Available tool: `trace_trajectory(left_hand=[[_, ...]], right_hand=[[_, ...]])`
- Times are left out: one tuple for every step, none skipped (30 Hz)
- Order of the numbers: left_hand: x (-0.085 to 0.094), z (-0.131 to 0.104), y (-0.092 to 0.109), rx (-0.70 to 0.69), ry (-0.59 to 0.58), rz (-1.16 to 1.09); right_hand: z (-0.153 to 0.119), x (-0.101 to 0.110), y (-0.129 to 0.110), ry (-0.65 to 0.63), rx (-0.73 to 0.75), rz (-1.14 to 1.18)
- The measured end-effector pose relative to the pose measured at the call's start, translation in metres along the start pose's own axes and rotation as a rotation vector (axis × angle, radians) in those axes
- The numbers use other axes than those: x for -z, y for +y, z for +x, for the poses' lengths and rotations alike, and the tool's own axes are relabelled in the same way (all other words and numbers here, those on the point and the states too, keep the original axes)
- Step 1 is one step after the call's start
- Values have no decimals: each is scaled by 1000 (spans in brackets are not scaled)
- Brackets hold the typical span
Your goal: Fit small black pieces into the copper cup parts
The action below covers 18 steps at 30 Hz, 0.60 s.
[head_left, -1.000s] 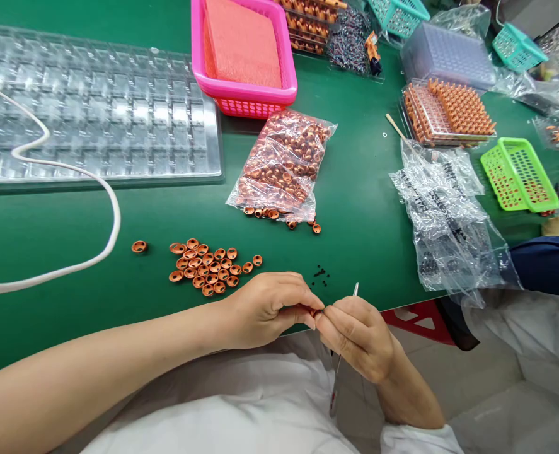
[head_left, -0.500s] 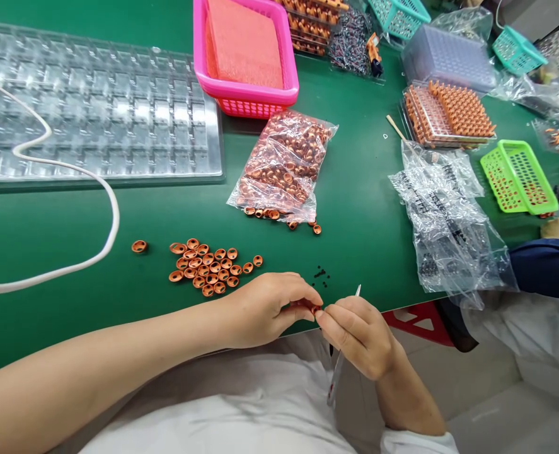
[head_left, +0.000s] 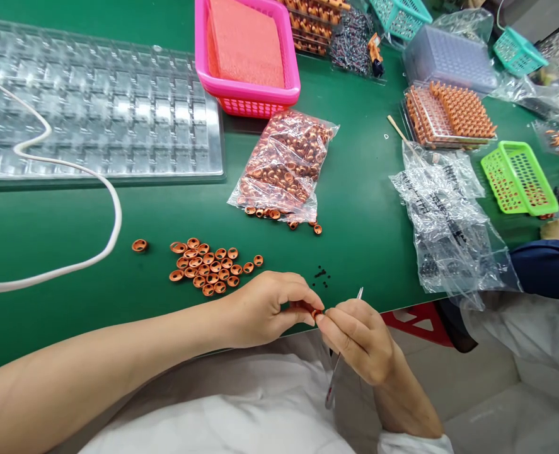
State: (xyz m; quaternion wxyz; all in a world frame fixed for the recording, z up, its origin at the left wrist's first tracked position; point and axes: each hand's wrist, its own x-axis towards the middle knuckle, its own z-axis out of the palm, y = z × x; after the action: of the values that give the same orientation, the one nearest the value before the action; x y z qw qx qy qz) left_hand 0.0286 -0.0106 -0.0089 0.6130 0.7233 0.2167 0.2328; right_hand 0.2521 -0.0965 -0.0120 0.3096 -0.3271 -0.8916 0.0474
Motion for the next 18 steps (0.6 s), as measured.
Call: trace_trajectory(left_hand=[[0,0,0,-10,1,11],[0,0,0,-18,3,19],[0,-1,1,-26,4,25],[-1,-1,1,-35,9,29],[-1,-1,1,-44,16,31],[-2,-1,0,-50,24,33],[-2,-1,0,-58,34,33],[-3,-1,0,-68,46,30],[-3,-1,-1,-77,54,27],[-3,-1,-1,-82,60,26],[-4,-1,-1,-86,62,24],[-4,-1,-1,-87,63,25],[-4,-1,0,-87,64,27],[-4,-1,0,-84,64,31],[-4,-1,1,-81,64,32],[-4,-1,1,-79,66,30],[-4,-1,2,-72,67,28],[-3,-1,3,-60,64,24]], right_hand=[[1,1,0,-2,12,-5],[2,1,0,-5,21,-12],[3,1,0,-6,26,-20],[3,2,0,-7,30,-27],[4,2,0,-7,30,-34],[4,3,-1,-8,33,-35],[4,3,-1,-12,27,-35],[4,4,-2,-22,19,-34],[4,4,-2,-33,12,-32],[3,4,-2,-42,10,-28],[3,4,-2,-45,9,-24],[2,3,-3,-44,12,-18],[2,3,-2,-38,20,-12],[2,3,-3,-36,25,-6],[1,3,-3,-36,19,-6],[1,4,-3,-38,10,-12],[1,4,-3,-41,-1,-21],[0,5,-4,-44,-9,-27]])
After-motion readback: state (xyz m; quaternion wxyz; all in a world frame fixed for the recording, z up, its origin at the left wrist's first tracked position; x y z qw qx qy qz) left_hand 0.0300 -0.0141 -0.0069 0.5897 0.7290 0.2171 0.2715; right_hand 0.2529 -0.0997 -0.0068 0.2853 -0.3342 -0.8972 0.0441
